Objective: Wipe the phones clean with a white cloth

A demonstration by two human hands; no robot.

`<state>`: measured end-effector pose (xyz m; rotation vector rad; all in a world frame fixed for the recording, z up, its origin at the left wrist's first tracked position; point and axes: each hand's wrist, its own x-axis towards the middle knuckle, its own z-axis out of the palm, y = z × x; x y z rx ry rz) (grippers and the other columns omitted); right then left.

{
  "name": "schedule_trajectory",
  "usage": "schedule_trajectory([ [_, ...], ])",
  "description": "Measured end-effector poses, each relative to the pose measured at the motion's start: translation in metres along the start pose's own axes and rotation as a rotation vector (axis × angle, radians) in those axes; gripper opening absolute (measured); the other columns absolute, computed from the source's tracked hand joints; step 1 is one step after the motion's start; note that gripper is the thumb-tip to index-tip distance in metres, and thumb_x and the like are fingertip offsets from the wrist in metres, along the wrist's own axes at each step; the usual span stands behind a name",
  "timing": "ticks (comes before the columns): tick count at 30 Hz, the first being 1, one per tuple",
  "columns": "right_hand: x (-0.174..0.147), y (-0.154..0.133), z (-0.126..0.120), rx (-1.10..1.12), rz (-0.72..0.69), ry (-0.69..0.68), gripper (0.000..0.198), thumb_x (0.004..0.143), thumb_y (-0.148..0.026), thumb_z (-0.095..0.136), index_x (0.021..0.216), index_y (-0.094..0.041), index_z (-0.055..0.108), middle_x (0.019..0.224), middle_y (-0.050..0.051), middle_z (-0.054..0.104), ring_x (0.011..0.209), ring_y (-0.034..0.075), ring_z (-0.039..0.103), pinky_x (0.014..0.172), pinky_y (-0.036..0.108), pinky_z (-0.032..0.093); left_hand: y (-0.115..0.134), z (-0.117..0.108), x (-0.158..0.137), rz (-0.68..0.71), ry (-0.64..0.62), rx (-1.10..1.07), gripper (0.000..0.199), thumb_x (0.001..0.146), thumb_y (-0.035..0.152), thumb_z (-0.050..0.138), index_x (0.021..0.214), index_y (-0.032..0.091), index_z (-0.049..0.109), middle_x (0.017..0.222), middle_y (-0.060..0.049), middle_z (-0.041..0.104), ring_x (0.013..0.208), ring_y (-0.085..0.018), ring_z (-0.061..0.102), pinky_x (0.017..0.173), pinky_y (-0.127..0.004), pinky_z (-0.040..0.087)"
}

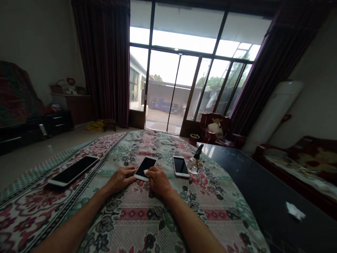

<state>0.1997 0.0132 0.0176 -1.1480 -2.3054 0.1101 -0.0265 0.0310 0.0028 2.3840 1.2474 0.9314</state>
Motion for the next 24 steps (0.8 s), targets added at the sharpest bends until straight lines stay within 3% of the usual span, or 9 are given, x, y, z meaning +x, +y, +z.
schedule_trajectory([
  [7,0.006,-0.002,-0.001,-0.012,-0.039,-0.062,0.036,0.08,-0.002,0.05,0.1,-0.022,0.073,0.107,0.005,0.068,0.101,0.018,0.057,0.094,0.03,0.042,-0.003,0.003,-0.001,-0.014,0.022,0.043,0.028,0.082,0.031,0.065,0.108,0.033,0.074,0.116,-0.001,0.07,0.105,-0.022,0.063,0.099,-0.033,0.043],
  [19,0.083,0.038,0.012,-0.16,0.195,-0.086,0.038,0.082,-0.003,0.047,0.101,-0.022,0.074,0.113,0.006,0.069,0.104,0.019,0.058,0.094,0.028,0.039,-0.006,0.006,0.0,-0.048,-0.004,0.059,0.027,0.083,0.036,0.063,0.107,0.031,0.075,0.118,-0.003,0.068,0.108,-0.023,0.06,0.1,-0.033,0.041],
  [24,0.081,0.03,0.013,-0.15,0.098,-0.094,0.039,0.082,-0.003,0.047,0.103,-0.021,0.074,0.114,0.007,0.068,0.105,0.019,0.057,0.096,0.029,0.039,-0.004,0.006,0.0,-0.05,0.015,0.061,0.027,0.082,0.035,0.064,0.106,0.031,0.076,0.116,-0.003,0.069,0.107,-0.023,0.06,0.101,-0.034,0.04],
])
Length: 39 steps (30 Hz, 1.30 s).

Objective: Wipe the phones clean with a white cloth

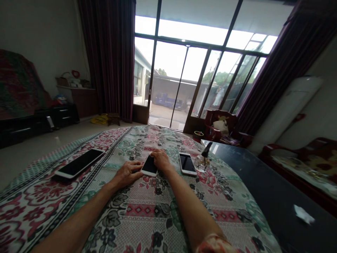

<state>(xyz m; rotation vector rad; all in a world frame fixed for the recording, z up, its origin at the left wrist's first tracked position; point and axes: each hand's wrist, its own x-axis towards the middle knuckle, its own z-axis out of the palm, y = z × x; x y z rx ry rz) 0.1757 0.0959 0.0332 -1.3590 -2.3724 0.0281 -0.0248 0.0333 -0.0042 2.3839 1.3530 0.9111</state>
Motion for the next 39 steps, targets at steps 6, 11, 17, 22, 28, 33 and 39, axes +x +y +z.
schedule_trajectory([
  [6,-0.036,-0.014,-0.008,0.059,-0.248,-0.031,0.042,0.08,-0.004,0.047,0.108,-0.023,0.071,0.112,0.005,0.068,0.104,0.019,0.056,0.097,0.032,0.04,0.002,-0.001,0.0,0.009,0.017,-0.014,0.024,0.081,0.03,0.065,0.103,0.032,0.076,0.114,-0.001,0.07,0.105,-0.022,0.06,0.099,-0.033,0.041],
  [11,-0.056,-0.017,-0.01,0.109,-0.343,-0.023,0.041,0.078,-0.004,0.048,0.108,-0.022,0.07,0.112,0.005,0.067,0.103,0.019,0.056,0.096,0.033,0.041,0.001,-0.001,0.0,0.008,0.008,0.019,0.025,0.081,0.031,0.067,0.103,0.031,0.076,0.113,-0.002,0.069,0.105,-0.023,0.06,0.099,-0.033,0.042],
  [17,-0.063,-0.02,-0.007,0.14,-0.376,-0.007,0.033,0.079,-0.007,0.051,0.101,-0.023,0.071,0.108,0.005,0.069,0.1,0.018,0.058,0.095,0.033,0.042,0.0,-0.001,0.0,0.022,0.004,0.031,0.023,0.082,0.032,0.065,0.103,0.03,0.076,0.113,-0.003,0.069,0.104,-0.023,0.061,0.097,-0.033,0.043],
  [22,-0.067,-0.026,-0.013,0.143,-0.417,-0.01,0.031,0.079,-0.007,0.051,0.096,-0.022,0.072,0.106,0.003,0.069,0.094,0.016,0.059,0.091,0.031,0.043,-0.002,-0.001,0.001,0.035,-0.013,0.013,0.023,0.083,0.031,0.063,0.101,0.029,0.077,0.113,-0.003,0.069,0.104,-0.023,0.061,0.097,-0.034,0.043],
  [28,-0.07,-0.03,-0.018,0.18,-0.399,-0.057,0.031,0.077,-0.007,0.05,0.089,-0.021,0.073,0.105,0.004,0.069,0.093,0.016,0.06,0.092,0.031,0.042,-0.004,0.001,0.0,-0.003,0.002,0.011,0.028,0.079,0.028,0.064,0.105,0.028,0.076,0.119,-0.004,0.068,0.111,-0.026,0.06,0.101,-0.036,0.043],
  [33,-0.063,-0.02,-0.021,0.409,-0.307,-0.014,0.034,0.074,-0.003,0.045,0.082,-0.022,0.073,0.097,0.0,0.072,0.091,0.012,0.064,0.087,0.026,0.047,-0.004,0.0,0.0,-0.035,0.021,0.014,0.032,0.077,0.029,0.067,0.108,0.027,0.075,0.121,-0.005,0.068,0.114,-0.027,0.059,0.102,-0.037,0.043],
  [39,-0.052,0.008,-0.012,0.307,0.07,0.302,0.032,0.08,-0.003,0.048,0.096,-0.018,0.072,0.104,0.007,0.072,0.097,0.018,0.065,0.091,0.031,0.048,-0.002,-0.002,0.001,0.005,0.013,0.004,0.031,0.079,0.029,0.065,0.107,0.028,0.075,0.118,-0.004,0.07,0.107,-0.025,0.061,0.099,-0.037,0.044],
])
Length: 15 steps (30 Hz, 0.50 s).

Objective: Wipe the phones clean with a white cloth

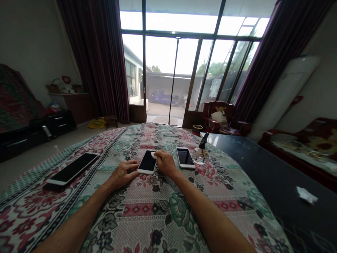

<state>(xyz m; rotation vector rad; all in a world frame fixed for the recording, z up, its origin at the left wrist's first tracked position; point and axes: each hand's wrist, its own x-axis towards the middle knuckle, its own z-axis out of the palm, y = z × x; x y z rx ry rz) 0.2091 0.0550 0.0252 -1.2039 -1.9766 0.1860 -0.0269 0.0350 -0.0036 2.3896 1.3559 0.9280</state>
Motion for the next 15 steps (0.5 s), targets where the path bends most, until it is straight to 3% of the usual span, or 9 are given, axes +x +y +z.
schedule_trajectory([
  [11,0.052,0.01,0.033,-0.194,-0.022,-0.12,0.034,0.085,-0.002,0.047,0.107,-0.015,0.071,0.115,0.009,0.069,0.108,0.018,0.061,0.098,0.027,0.041,0.0,0.001,-0.001,-0.01,0.022,-0.005,0.03,0.079,0.031,0.066,0.107,0.029,0.076,0.117,-0.004,0.07,0.107,-0.025,0.061,0.099,-0.036,0.044],
  [15,0.057,0.01,0.042,-0.275,-0.038,-0.183,0.037,0.087,-0.005,0.046,0.114,-0.018,0.069,0.12,0.008,0.067,0.111,0.018,0.058,0.1,0.027,0.037,0.0,0.001,-0.001,0.001,0.028,-0.011,0.03,0.079,0.03,0.067,0.107,0.029,0.076,0.117,-0.004,0.07,0.108,-0.026,0.062,0.098,-0.036,0.044],
])
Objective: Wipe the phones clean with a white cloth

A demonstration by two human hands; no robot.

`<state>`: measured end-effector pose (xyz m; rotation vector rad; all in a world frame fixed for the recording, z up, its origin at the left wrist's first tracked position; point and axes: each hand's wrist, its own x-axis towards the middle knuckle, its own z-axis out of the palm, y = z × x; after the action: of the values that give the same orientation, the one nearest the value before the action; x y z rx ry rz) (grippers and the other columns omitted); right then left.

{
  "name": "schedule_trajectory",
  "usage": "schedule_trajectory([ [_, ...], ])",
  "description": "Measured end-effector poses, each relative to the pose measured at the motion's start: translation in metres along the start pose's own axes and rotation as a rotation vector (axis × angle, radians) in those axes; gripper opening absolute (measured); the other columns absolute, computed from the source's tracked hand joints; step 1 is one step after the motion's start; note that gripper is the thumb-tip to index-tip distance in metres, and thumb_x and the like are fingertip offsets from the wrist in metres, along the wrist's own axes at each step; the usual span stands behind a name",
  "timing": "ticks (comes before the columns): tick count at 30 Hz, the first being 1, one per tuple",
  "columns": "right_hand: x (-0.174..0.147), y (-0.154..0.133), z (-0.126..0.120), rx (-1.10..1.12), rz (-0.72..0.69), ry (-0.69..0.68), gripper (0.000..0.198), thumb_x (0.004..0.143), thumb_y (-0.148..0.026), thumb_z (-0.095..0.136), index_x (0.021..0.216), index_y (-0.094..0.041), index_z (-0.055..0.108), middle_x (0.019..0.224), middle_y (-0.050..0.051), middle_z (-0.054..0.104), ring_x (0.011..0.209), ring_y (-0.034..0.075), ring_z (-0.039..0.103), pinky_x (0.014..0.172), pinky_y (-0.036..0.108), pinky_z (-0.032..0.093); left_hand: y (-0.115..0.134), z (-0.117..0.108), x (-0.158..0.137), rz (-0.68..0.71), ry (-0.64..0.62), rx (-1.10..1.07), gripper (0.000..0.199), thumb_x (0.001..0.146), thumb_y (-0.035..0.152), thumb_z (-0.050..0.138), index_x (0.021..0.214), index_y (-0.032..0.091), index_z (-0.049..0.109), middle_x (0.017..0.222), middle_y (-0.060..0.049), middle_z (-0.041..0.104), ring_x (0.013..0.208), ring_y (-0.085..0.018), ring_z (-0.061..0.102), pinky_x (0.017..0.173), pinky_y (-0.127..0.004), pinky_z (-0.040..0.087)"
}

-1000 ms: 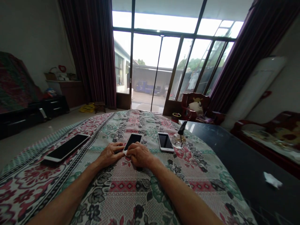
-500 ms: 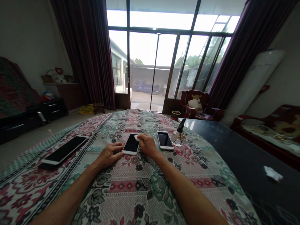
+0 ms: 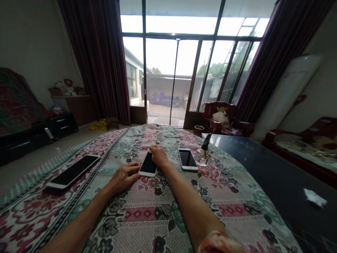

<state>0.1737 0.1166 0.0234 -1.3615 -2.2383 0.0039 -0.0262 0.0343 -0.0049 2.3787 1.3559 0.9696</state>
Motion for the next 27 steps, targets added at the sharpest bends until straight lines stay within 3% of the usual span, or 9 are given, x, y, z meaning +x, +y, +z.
schedule_trajectory([
  [7,-0.007,-0.009,-0.006,-0.115,-0.062,-0.1,0.036,0.084,-0.007,0.047,0.108,-0.02,0.071,0.117,0.008,0.069,0.108,0.019,0.058,0.099,0.029,0.036,-0.001,0.0,0.0,-0.022,-0.01,-0.017,0.031,0.079,0.031,0.068,0.109,0.026,0.075,0.119,-0.006,0.07,0.11,-0.027,0.061,0.1,-0.039,0.043],
  [11,-0.012,-0.017,-0.01,-0.077,-0.12,-0.132,0.032,0.083,-0.007,0.048,0.097,-0.019,0.074,0.111,0.007,0.071,0.106,0.019,0.059,0.099,0.028,0.037,-0.003,-0.001,0.001,-0.004,-0.032,-0.039,0.031,0.079,0.031,0.068,0.108,0.026,0.075,0.118,-0.005,0.07,0.109,-0.026,0.062,0.1,-0.039,0.044],
  [18,-0.018,-0.032,-0.012,0.009,-0.103,-0.13,0.028,0.081,-0.011,0.053,0.096,-0.017,0.076,0.108,0.009,0.071,0.1,0.019,0.062,0.093,0.028,0.044,-0.001,-0.002,0.001,-0.083,0.017,-0.044,0.025,0.072,0.032,0.072,0.095,0.023,0.078,0.117,-0.007,0.071,0.111,-0.027,0.063,0.1,-0.04,0.046],
  [27,-0.018,-0.043,-0.037,-0.004,-0.257,-0.34,0.027,0.079,-0.01,0.056,0.094,-0.017,0.078,0.098,0.009,0.074,0.084,0.016,0.064,0.077,0.022,0.045,-0.003,-0.004,0.002,-0.085,0.02,-0.069,0.025,0.072,0.029,0.067,0.094,0.021,0.077,0.117,-0.008,0.071,0.112,-0.027,0.063,0.102,-0.042,0.046],
])
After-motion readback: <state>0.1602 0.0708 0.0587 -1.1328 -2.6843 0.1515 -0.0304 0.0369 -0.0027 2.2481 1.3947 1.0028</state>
